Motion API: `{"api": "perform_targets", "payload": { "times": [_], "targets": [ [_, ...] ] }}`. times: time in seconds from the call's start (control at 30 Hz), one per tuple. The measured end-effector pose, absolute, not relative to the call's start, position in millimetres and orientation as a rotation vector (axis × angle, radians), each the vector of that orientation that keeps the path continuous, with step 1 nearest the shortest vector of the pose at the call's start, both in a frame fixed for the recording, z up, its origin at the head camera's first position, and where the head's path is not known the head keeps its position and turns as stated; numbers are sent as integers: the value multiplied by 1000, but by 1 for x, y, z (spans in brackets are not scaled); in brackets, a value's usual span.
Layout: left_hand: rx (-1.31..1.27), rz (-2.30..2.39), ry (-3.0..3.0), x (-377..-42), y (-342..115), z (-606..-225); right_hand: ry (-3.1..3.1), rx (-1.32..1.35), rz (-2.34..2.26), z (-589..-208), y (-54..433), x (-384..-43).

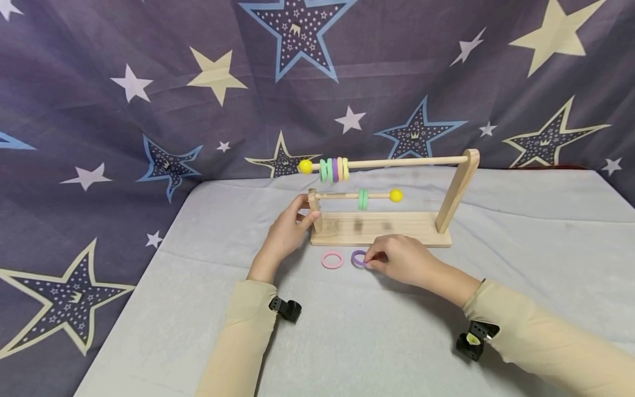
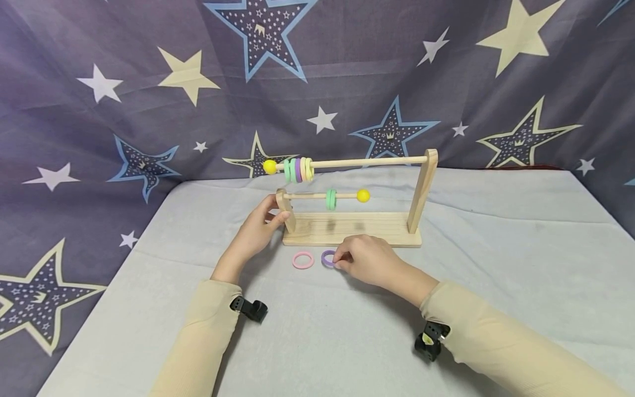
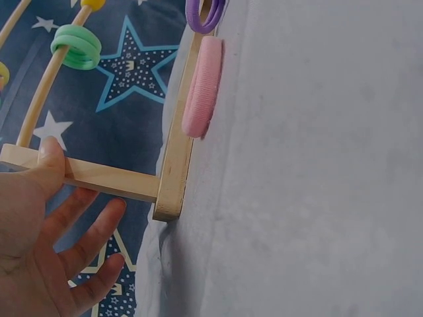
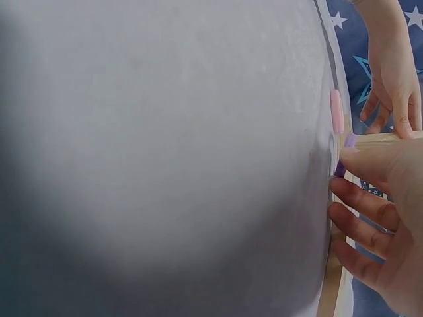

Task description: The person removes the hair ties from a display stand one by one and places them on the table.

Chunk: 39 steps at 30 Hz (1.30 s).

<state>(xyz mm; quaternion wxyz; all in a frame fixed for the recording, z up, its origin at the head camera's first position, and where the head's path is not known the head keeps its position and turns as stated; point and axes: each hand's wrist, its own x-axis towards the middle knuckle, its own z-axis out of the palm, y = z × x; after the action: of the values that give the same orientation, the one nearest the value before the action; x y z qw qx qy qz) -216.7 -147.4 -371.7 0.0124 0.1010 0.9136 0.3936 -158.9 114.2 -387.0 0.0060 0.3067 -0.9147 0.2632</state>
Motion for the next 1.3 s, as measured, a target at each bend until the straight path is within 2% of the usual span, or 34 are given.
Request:
{"api": "perform_targets", "payload": {
  "times": [0.5,1.3],
  "targets": [
    [311,1224,2845,-218,-147,-373,-2805,863,1142,-388,122,-162],
    [309,1240,2844,-216,-146,-371,-2336,173,1852,-379,112,-174]
  ]
}}
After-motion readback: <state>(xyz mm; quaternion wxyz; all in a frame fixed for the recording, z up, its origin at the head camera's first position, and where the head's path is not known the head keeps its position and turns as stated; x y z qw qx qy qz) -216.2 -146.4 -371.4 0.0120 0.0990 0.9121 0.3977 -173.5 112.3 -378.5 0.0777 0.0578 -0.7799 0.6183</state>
